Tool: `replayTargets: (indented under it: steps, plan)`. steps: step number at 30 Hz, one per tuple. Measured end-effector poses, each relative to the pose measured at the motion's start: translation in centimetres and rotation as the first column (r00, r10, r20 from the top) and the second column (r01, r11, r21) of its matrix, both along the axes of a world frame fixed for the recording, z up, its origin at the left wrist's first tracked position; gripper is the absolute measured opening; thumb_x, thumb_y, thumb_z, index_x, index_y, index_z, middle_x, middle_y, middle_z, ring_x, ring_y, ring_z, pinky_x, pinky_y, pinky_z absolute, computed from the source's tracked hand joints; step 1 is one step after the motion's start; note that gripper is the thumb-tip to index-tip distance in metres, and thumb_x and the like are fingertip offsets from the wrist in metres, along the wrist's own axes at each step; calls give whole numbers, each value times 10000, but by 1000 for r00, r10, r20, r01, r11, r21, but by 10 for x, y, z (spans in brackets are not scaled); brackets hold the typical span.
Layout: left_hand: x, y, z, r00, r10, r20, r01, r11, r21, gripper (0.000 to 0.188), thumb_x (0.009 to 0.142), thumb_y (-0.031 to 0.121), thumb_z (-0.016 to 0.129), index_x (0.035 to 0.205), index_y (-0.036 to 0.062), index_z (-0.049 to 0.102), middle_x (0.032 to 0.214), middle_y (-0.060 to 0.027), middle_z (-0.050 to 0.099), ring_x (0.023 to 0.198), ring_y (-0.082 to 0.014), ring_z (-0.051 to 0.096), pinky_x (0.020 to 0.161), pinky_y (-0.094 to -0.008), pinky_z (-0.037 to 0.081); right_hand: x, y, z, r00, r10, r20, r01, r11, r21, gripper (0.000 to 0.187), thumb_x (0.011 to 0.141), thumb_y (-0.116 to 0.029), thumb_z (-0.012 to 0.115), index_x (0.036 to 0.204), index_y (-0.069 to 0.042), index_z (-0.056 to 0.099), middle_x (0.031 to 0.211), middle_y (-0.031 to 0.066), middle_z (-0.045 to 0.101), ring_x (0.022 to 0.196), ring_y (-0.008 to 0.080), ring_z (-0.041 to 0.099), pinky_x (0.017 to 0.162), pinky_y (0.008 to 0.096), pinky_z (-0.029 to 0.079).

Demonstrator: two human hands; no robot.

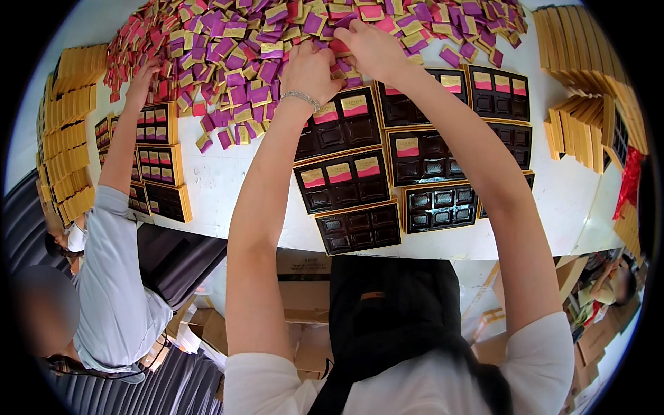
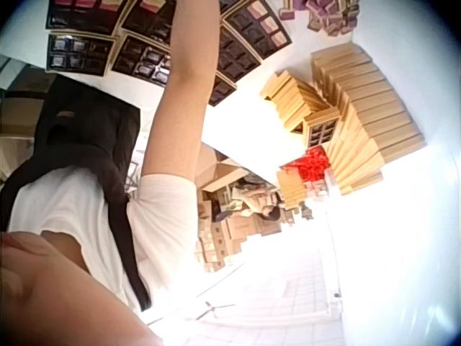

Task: The person assembles small rectangular trays by placing colorful square items into compartments. They repeatedly pick up items from a large pile, arrange them into the tray slots, and stack completed trays. The person also handles clear plastic bags and cardboard boxes during the process.

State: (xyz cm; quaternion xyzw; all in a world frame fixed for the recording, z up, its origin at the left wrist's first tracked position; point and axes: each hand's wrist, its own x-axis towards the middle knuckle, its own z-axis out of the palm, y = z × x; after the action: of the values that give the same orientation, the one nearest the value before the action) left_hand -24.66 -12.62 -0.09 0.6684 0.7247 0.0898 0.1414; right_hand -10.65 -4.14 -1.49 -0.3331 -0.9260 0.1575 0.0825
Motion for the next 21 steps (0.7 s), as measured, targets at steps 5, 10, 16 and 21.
replayTargets:
  steps: [5, 10, 16, 21]
  plan:
    - [-16, 4, -5, 935, 88, 342, -154, 973, 172, 272, 646, 223, 814, 795, 68, 648, 711, -46, 619, 660, -191, 614, 633, -298, 487, 18, 2, 6, 969, -53, -240, 43, 998, -48, 314, 821, -190, 677, 1115, -90, 634, 1002, 111, 615, 893, 289, 637, 760, 401, 529]
    - [22, -20, 30, 373, 240, 896, -470, 882, -40, 173, 806, 24, 713, 954, 20, 624, 766, -26, 656, 713, -76, 615, 612, -213, 474, 100, -11, 18, 856, -319, -407, 76, 857, -510, 354, 932, -310, 616, 1135, -22, 651, 901, 61, 637, 802, 173, 656, 717, 306, 534]
    - [117, -69, 32, 144, 256, 956, -415, 893, -176, 114, 819, 9, 716, 882, 0, 622, 796, -19, 664, 701, -66, 601, 653, -197, 487, 174, -54, 49, 649, -724, -235, -61, 258, -964, 261, 924, -123, 630, 1150, 8, 629, 963, 59, 672, 823, 123, 653, 728, 242, 559]
    - [166, -90, 13, 348, 282, 894, -416, 901, -123, 106, 783, 0, 740, 843, 11, 655, 784, -29, 672, 662, -68, 606, 595, -210, 494, 214, -77, 53, 766, -616, -182, 208, 506, -837, 178, 906, -99, 640, 1057, -11, 673, 958, 35, 681, 821, 114, 641, 718, 247, 523]
